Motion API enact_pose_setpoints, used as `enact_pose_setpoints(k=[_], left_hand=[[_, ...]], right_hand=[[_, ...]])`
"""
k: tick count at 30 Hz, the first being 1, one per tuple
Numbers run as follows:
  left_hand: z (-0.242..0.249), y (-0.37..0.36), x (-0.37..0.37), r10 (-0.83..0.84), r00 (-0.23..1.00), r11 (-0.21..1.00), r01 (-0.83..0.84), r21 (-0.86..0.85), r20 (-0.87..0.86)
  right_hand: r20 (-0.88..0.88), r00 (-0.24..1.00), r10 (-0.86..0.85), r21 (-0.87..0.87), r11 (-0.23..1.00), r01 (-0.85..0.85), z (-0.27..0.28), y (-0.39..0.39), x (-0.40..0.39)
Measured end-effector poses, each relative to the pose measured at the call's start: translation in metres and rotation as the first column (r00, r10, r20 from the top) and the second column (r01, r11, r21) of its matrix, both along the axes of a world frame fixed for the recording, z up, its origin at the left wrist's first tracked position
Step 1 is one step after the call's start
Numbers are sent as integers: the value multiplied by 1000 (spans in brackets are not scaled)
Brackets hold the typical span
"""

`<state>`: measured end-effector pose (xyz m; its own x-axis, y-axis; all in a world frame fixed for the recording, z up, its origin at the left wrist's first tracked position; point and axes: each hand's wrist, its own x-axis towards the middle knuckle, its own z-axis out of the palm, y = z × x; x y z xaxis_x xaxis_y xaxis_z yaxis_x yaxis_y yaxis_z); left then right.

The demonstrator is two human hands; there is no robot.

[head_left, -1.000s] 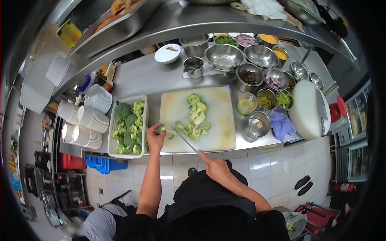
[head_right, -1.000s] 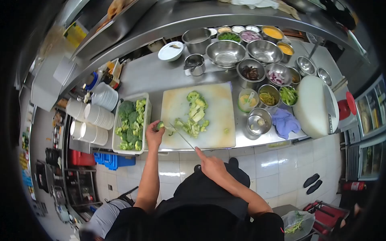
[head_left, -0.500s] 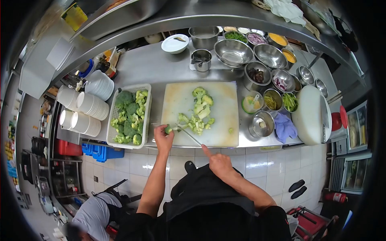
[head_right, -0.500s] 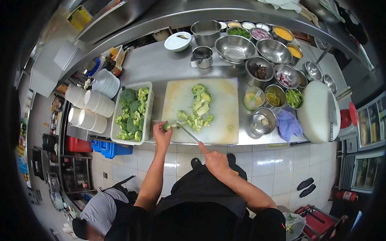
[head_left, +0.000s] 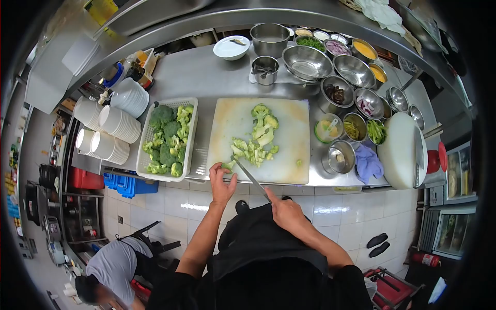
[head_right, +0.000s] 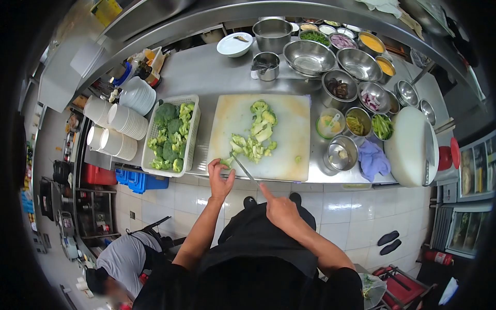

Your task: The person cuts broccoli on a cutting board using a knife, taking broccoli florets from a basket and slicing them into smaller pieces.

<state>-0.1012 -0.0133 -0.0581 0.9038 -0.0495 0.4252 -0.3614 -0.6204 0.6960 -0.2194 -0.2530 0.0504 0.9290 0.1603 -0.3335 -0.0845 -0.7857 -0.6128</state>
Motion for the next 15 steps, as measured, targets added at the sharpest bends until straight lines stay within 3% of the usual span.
enact_pose_setpoints(k=[2, 5, 10, 12, 14, 15], left_hand=[[-2, -1, 1, 15, 1000, 1000, -15, -15, 12], [13, -4, 5, 30, 999, 998, -31, -45, -33], [36, 23, 25, 9, 1000, 955, -12, -297, -12], [66, 61, 42, 115, 991, 959, -94, -267, 62], [136, 86, 60, 314, 913, 936, -343, 74, 261], [145, 85, 68, 320, 872, 891, -410, 197, 370]], right_hand=[[-92, 996, 19, -21, 1000, -21, 0, 2, 1], [-42, 998, 38, -5, 999, -38, -16, 4, 5], [-46, 997, 61, 57, 997, -58, -17, -17, 10], [-25, 998, 55, 118, 992, -51, -23, -20, 7], [-48, 998, 51, 85, 995, -46, -20, -20, 6], [-55, 998, 42, 73, 997, -38, -18, -19, 5]])
